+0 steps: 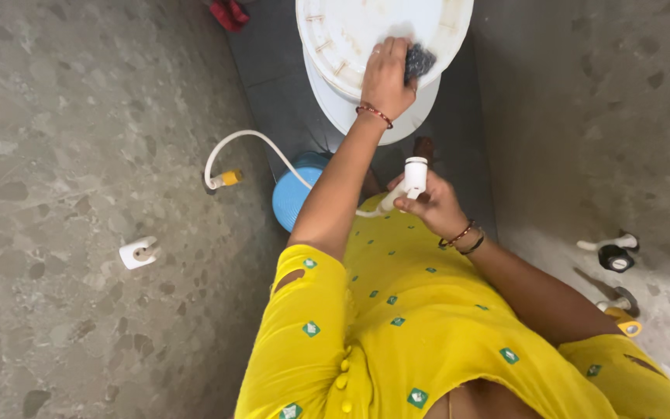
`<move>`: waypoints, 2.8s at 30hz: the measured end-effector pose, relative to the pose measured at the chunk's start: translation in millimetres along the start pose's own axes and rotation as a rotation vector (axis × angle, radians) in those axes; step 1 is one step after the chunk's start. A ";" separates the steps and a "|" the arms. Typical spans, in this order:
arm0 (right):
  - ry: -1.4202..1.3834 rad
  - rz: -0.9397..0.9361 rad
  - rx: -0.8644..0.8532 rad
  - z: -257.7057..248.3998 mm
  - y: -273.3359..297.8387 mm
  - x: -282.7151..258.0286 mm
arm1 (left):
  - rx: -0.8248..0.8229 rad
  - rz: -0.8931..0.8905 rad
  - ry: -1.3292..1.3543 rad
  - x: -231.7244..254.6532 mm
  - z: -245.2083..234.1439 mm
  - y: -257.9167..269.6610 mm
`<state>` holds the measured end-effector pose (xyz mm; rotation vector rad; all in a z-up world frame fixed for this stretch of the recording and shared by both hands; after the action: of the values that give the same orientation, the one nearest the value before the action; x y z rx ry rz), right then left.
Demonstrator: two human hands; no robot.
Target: The person scrubs the inside and outside of a white plastic bucket with a steel wool pad, then rinses it with a handheld shower head. The bucket is turned over and scrubbed on all sides before being rinsed.
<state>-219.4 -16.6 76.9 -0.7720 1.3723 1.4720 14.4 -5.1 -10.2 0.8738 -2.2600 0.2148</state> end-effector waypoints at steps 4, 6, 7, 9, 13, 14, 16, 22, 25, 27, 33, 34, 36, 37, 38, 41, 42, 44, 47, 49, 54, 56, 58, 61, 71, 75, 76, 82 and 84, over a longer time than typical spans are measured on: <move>0.018 -0.083 0.023 -9.1 1.6 7.5 | 0.354 0.009 0.249 -10.2 0.0 27.7; -0.046 -0.085 0.036 -15.1 -0.2 11.4 | 0.482 -0.082 0.329 -18.0 -1.7 43.0; -0.054 -0.100 0.036 -16.9 -0.9 12.7 | 0.515 -0.164 0.376 -23.6 -2.9 50.2; -0.071 -0.128 0.032 -17.5 -1.3 14.7 | 0.576 -0.333 0.469 -36.6 -5.9 66.2; -0.022 -0.158 0.070 -13.1 -1.0 14.5 | 0.623 -0.532 0.463 -60.2 -7.8 96.8; 0.014 -0.164 0.077 -11.7 -1.3 13.5 | 0.609 -0.547 0.496 -66.9 -7.9 103.5; 0.043 -0.160 0.080 -8.5 -1.3 11.5 | 0.591 -0.555 0.530 -78.0 -5.4 114.8; 0.011 -0.136 0.078 1.2 -0.2 12.2 | 0.539 -0.543 0.568 -100.0 9.4 136.7; 0.016 -0.156 0.098 3.9 -0.4 15.2 | 0.530 -0.560 0.613 -102.9 13.1 141.3; 0.001 -0.186 0.093 2.6 -0.3 15.7 | 0.528 -0.577 0.628 -100.9 13.1 142.9; -0.181 -0.150 0.111 -9.1 -3.5 7.1 | 0.460 -0.511 0.448 -76.6 4.7 134.0; -0.179 -0.162 0.106 -10.0 -4.5 4.2 | 0.430 -0.503 0.504 -69.8 3.8 131.8; -0.174 -0.186 0.096 -11.2 -7.2 -1.6 | 0.367 -0.486 0.617 -54.8 2.1 126.9; -0.173 -0.178 0.101 -11.0 -8.8 -3.2 | 0.276 -0.448 0.706 -46.6 1.5 126.1; -0.171 -0.170 0.106 -10.5 -11.0 -4.1 | 0.184 -0.408 0.793 -38.4 0.8 126.9; -0.154 -0.142 0.111 -8.3 -15.7 -0.7 | -0.096 -0.276 1.042 -20.1 -4.1 140.2; -0.147 -0.133 0.112 -7.5 -16.3 2.0 | -0.190 -0.230 1.122 -15.2 -5.1 147.6; -0.102 -0.121 0.116 -6.5 -18.9 7.6 | -0.222 -0.204 1.173 -8.8 -6.0 159.1; -0.130 -0.096 0.087 -2.0 -23.5 15.0 | -0.150 -0.162 1.221 -8.8 -4.8 175.4; -0.134 -0.087 0.068 0.2 -23.6 19.2 | -0.098 -0.155 1.254 -13.0 0.3 183.6; -0.160 -0.080 -0.005 4.5 -29.3 22.0 | -0.046 -0.215 1.347 -23.7 5.0 195.7; -0.110 -0.105 0.013 3.2 -32.8 20.9 | -0.041 -0.210 1.288 -20.2 1.1 196.5; -0.108 -0.116 0.032 3.6 -35.3 21.3 | -0.025 -0.198 1.232 -12.3 -6.4 198.4; -0.116 -0.119 0.074 3.4 -37.0 23.7 | -0.014 -0.177 1.119 5.1 -17.5 199.8; -0.463 0.058 0.035 -1.1 -39.3 28.1 | -0.029 -0.193 1.159 15.5 -19.5 193.2; -0.026 -0.037 -0.027 -23.2 -47.4 25.8 | -0.031 -0.283 1.200 22.7 -25.2 190.3; 0.021 -0.034 0.021 -30.6 -50.4 26.3 | -0.036 -0.277 1.187 24.8 -27.7 188.2; 0.254 -0.212 0.437 -63.6 -92.1 29.9 | 0.024 -0.248 1.110 30.8 -38.2 179.5; 0.623 -0.358 0.406 -71.7 -114.1 22.6 | 0.048 -0.275 1.075 30.3 -37.9 179.1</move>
<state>-132.9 -90.3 1.1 -1.1854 1.7980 0.6555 -96.3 129.2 54.1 0.8014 -1.1333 0.4753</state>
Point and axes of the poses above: each hand's wrist, its own y-axis away from the middle knuckle, its own z-axis out of the palm, x = y × z, the point moved 1 cm from there along -y, towards the middle knuckle, and after that the axes turned 6 degrees about -x, right-handed, at the moved point
